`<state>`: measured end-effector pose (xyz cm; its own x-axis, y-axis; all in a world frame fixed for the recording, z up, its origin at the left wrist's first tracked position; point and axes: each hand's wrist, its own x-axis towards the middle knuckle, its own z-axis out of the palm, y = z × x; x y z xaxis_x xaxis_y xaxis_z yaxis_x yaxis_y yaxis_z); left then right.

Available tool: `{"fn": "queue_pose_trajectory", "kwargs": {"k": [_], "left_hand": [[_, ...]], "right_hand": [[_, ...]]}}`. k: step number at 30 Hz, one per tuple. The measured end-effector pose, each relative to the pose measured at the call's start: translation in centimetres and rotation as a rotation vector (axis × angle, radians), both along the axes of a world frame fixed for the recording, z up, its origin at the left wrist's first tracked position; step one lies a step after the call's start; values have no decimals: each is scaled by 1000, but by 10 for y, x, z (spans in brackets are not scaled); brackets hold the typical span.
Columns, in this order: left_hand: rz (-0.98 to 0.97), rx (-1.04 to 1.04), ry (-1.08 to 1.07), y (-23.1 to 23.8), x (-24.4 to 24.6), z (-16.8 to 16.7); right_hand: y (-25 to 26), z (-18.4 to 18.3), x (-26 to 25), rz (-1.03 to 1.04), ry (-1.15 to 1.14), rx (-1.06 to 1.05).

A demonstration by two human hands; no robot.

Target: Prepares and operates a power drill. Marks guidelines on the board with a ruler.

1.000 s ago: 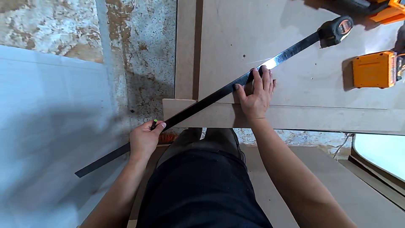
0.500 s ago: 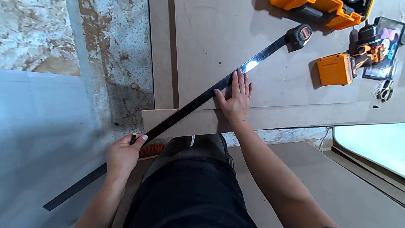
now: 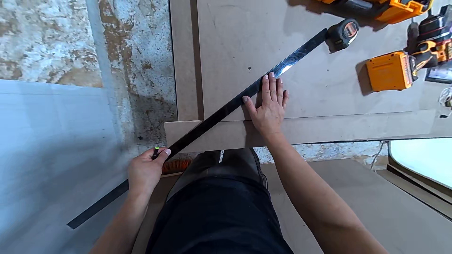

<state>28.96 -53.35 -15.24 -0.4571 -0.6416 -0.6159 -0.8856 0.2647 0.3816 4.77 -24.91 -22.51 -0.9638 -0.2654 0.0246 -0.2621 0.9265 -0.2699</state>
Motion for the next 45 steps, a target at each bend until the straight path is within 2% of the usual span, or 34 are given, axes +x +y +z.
{"fn": "queue_pose_trajectory", "kwargs": {"k": [18, 36, 45], "left_hand": [[2, 21, -62, 2, -6, 10], [1, 49, -63, -2, -3, 5], [-64, 170, -146, -22, -8, 8]], "right_hand": [[0, 3, 0, 2, -36, 6], [0, 3, 0, 7, -62, 2], [-1, 6, -1, 7, -88, -13]]}}
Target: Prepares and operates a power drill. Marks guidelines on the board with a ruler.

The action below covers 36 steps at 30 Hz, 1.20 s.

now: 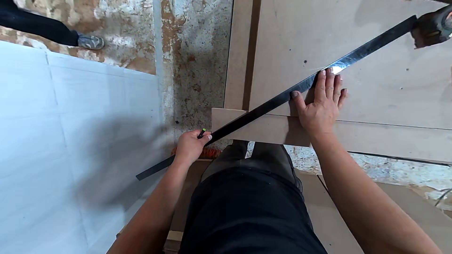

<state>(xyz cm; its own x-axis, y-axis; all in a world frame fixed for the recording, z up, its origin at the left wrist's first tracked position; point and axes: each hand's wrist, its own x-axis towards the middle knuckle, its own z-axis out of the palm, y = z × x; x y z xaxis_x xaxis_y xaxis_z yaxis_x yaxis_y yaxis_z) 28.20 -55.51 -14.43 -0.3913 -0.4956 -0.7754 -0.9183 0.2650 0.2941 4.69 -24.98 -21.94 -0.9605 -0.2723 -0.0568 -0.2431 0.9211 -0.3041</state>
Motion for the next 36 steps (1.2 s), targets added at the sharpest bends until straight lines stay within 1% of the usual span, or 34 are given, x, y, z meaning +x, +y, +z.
{"fn": "queue_pose_trajectory", "kwargs": {"k": [5, 13, 17, 19, 23, 27, 28, 30, 31, 33, 35, 36], "left_hand": [[-40, -21, -51, 0, -5, 1], [-93, -69, -56, 4, -7, 3], [-91, -76, -60, 5, -7, 5], [-95, -87, -61, 6, -7, 6], [-98, -76, -60, 6, -9, 7], [-197, -110, -53, 4, -10, 11], [-219, -145, -21, 3, -12, 15], [-148, -213, 100, 4, -19, 32], [-76, -234, 196, 5, -23, 42], [7, -222, 489, 6, -31, 53], [-28, -162, 696, 7, -49, 59], [-35, -181, 749, 10, -62, 60]], "right_hand": [[0, 1, 0, 7, 10, 5], [-1, 2, -1, 3, 5, 3], [-13, 26, -1, 22, -111, 92], [-25, 35, -2, 3, -164, 168], [-45, 52, -9, -53, -286, 250], [-52, 64, -12, -71, -362, 286], [-50, 63, -13, -67, -351, 286], [-48, 61, -13, -57, -328, 291], [-48, 61, -14, -53, -326, 304], [-49, 60, -15, -53, -340, 332], [-49, 59, -15, -56, -345, 331], [-48, 58, -14, -56, -344, 328]]}}
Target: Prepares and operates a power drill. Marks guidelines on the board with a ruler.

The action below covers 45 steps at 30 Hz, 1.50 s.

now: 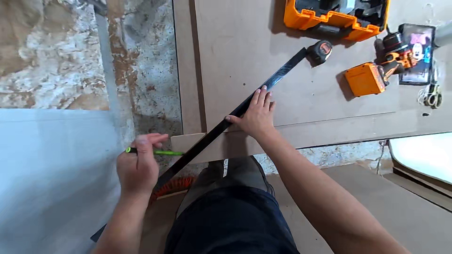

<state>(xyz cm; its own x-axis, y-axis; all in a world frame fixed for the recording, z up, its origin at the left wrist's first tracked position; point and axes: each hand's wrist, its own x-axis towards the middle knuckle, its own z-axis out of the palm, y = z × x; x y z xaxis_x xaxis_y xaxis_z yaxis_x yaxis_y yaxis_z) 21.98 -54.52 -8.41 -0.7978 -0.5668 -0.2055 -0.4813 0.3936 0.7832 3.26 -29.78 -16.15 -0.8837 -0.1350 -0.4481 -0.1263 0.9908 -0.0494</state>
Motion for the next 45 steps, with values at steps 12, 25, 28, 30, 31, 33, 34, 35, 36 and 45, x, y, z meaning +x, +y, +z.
{"fn": "queue_pose_trajectory", "kwargs": {"k": [12, 25, 28, 30, 31, 33, 34, 35, 36, 45], "left_hand": [[-329, 183, 242, 103, -117, -64], [-444, -146, 220, 119, -120, -70], [-445, -192, 226, 119, -120, -68], [-431, -165, 203, 119, -124, -67], [-427, -148, 189, 118, -126, -66], [-431, -131, 158, 113, -125, -62], [-432, -133, 146, 109, -123, -60], [-430, -141, 131, 104, -118, -57], [-427, -147, 111, 99, -113, -54], [-352, -86, -63, 60, -63, -36]], "right_hand": [[8, -14, 6, -2, 25, -17], [8, -15, 6, 3, -12, -5], [9, -14, 5, 9, -3, 4], [9, -16, 6, 7, 6, -9], [9, -16, 6, 5, 7, -16], [9, -14, 6, 1, -4, -22], [8, -13, 5, 0, -10, -20], [9, -13, 4, 0, -9, -21], [9, -13, 5, -3, 0, -27], [8, -12, 7, -6, 17, -61]]}}
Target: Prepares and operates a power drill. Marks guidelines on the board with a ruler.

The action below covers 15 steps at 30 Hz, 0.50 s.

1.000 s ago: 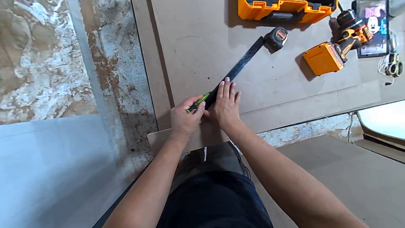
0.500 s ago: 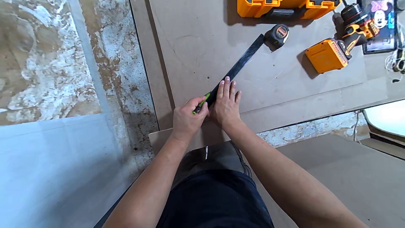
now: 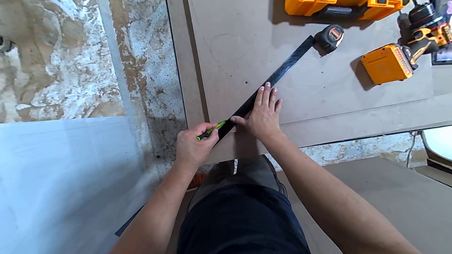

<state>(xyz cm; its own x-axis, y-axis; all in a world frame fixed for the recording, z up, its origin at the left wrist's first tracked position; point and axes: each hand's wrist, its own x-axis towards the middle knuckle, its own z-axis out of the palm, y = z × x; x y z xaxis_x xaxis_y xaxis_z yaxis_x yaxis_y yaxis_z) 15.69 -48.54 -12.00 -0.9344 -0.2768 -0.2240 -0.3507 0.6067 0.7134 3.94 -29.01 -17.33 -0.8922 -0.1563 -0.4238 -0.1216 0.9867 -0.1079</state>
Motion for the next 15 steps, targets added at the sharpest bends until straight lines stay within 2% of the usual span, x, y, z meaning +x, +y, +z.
{"fn": "queue_pose_trajectory", "kwargs": {"k": [15], "left_hand": [[82, -117, -60, -28, 51, 27]], "right_hand": [[2, -3, 3, 1, 47, -47]]}}
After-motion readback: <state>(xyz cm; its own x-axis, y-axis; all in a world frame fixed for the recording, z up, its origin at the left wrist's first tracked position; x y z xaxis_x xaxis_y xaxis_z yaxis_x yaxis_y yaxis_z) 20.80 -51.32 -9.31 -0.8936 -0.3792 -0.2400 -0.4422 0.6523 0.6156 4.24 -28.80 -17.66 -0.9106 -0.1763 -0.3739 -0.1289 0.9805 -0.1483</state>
